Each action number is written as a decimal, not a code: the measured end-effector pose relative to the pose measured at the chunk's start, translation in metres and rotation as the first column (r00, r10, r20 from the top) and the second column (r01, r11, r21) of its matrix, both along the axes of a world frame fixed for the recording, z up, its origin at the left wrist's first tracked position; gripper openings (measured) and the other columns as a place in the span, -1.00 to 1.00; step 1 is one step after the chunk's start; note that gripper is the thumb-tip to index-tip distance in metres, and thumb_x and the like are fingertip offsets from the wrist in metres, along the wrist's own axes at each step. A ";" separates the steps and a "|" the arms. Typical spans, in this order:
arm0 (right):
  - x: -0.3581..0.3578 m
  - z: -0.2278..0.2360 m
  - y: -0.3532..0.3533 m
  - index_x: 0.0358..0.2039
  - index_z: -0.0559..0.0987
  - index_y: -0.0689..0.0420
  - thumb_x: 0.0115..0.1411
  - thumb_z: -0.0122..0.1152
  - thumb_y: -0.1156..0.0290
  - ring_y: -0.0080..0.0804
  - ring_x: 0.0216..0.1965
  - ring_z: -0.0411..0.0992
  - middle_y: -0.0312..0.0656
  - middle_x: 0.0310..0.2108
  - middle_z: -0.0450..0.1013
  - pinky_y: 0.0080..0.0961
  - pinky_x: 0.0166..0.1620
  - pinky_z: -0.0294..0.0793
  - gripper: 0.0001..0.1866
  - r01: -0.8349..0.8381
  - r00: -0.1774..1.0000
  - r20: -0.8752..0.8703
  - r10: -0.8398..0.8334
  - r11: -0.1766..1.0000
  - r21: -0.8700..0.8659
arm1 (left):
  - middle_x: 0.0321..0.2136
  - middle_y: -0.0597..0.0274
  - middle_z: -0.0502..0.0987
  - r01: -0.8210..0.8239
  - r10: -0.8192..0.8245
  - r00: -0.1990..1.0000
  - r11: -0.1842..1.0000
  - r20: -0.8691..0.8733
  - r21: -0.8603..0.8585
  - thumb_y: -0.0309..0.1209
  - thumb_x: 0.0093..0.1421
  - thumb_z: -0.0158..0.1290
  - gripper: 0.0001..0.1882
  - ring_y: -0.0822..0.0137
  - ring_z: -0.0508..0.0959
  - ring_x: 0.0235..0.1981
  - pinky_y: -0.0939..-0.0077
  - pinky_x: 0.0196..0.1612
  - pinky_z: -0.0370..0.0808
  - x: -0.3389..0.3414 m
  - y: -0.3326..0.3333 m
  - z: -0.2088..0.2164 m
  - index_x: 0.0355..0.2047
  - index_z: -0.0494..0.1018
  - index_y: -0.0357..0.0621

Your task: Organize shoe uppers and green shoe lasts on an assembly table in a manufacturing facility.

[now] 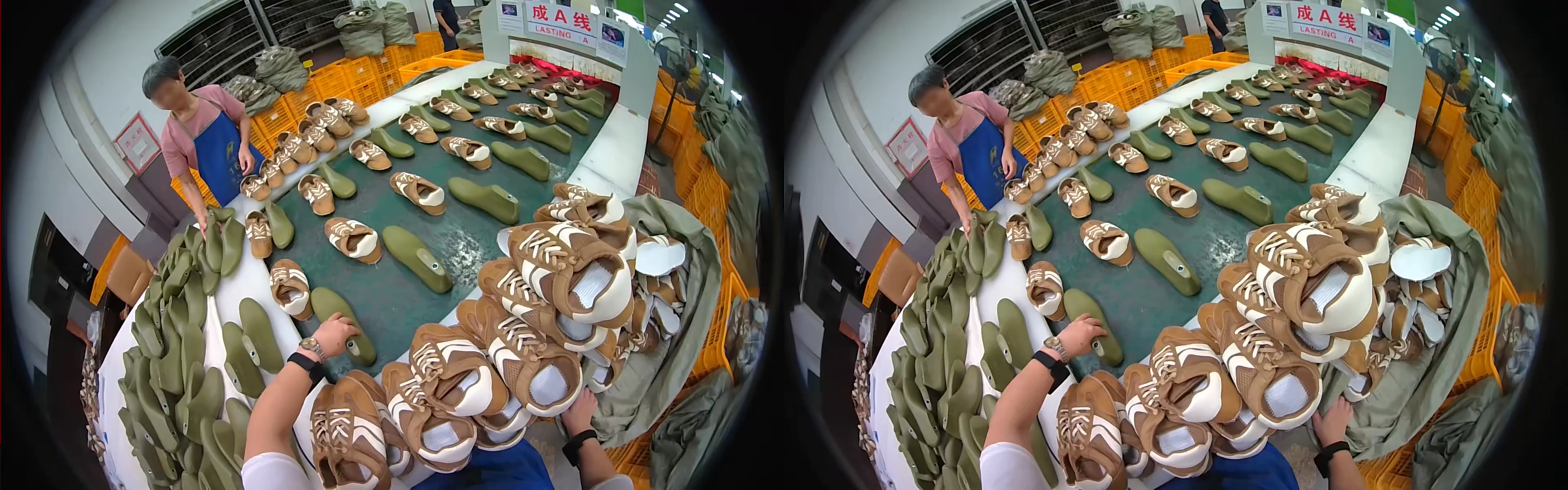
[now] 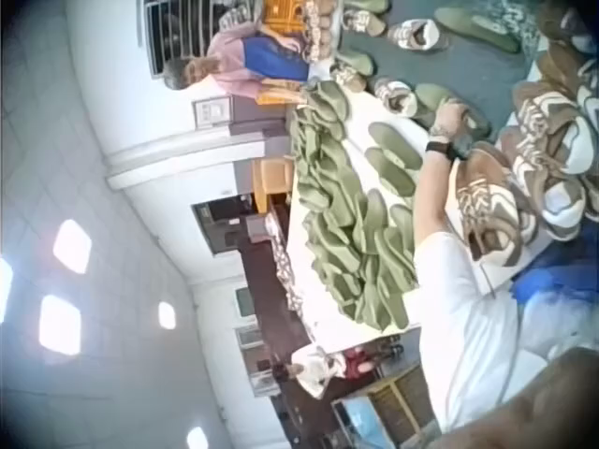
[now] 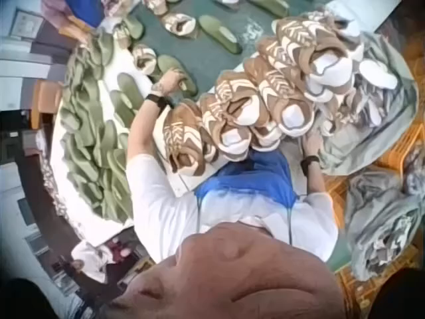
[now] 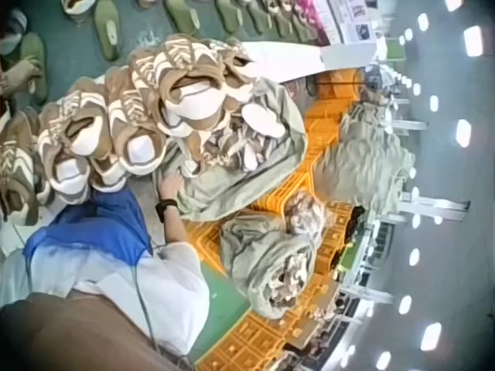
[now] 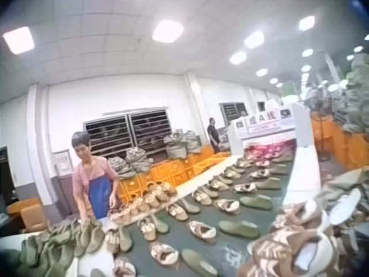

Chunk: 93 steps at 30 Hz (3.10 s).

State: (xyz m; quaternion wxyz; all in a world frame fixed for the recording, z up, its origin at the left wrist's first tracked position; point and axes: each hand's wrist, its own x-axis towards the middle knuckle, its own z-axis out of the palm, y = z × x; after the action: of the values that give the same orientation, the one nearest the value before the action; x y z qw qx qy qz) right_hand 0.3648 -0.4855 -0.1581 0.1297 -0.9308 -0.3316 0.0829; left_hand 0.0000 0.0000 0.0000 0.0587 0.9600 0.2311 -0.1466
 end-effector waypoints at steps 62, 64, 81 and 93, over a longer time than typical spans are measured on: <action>0.067 0.044 -0.044 -0.35 0.51 0.14 -0.04 0.15 0.19 -0.09 -0.33 0.43 -0.02 -0.38 0.43 -0.26 -0.26 0.40 -0.69 0.253 0.964 -0.150 -0.218 0.925 0.283 | -0.31 0.11 0.50 0.106 0.176 0.915 0.762 0.362 -0.638 -0.62 0.00 0.04 -0.61 0.43 0.46 -0.32 0.64 -0.29 0.37 0.091 -0.383 0.191 -0.10 0.34 -0.33; 0.053 0.092 -0.062 -0.36 0.50 0.15 -0.06 0.17 0.18 -0.08 -0.34 0.42 -0.02 -0.39 0.43 -0.27 -0.26 0.40 -0.68 0.267 0.963 -0.128 -0.236 0.884 0.383 | -0.31 0.11 0.50 0.240 0.168 0.865 0.690 0.474 -0.683 -0.63 0.01 0.02 -0.62 0.41 0.47 -0.29 0.63 -0.26 0.38 0.091 -0.384 0.186 -0.10 0.34 -0.33; -0.135 0.316 -0.019 -0.62 0.41 0.06 -0.23 0.36 0.20 -0.48 -0.66 0.31 -0.34 -0.53 0.34 -0.60 -0.63 0.25 -0.69 -0.715 0.595 0.474 0.649 0.158 0.681 | 0.04 0.05 0.23 0.359 0.847 0.229 0.385 0.480 -0.850 -0.39 0.14 -0.10 -0.48 0.31 0.26 0.06 0.42 0.03 0.28 0.033 -0.353 0.137 0.09 0.09 -0.33; -0.177 0.318 0.064 -0.56 0.41 0.12 -0.23 0.41 0.23 -0.41 -0.63 0.35 -0.26 -0.52 0.37 -0.63 -0.60 0.33 -0.64 -0.702 0.270 0.277 0.922 -0.008 0.712 | -0.11 0.14 0.40 0.433 0.908 -0.248 0.416 0.338 -0.800 -0.32 0.19 -0.10 -0.61 0.35 0.45 -0.14 0.45 -0.06 0.38 -0.025 -0.323 0.133 -0.04 0.22 -0.30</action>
State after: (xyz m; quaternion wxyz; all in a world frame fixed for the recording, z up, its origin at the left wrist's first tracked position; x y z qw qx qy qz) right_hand 0.1874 -0.4212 0.1599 0.4566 -0.3847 -0.7915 0.1305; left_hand -0.0249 -0.3229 0.1332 0.6743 0.4074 0.2627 0.5571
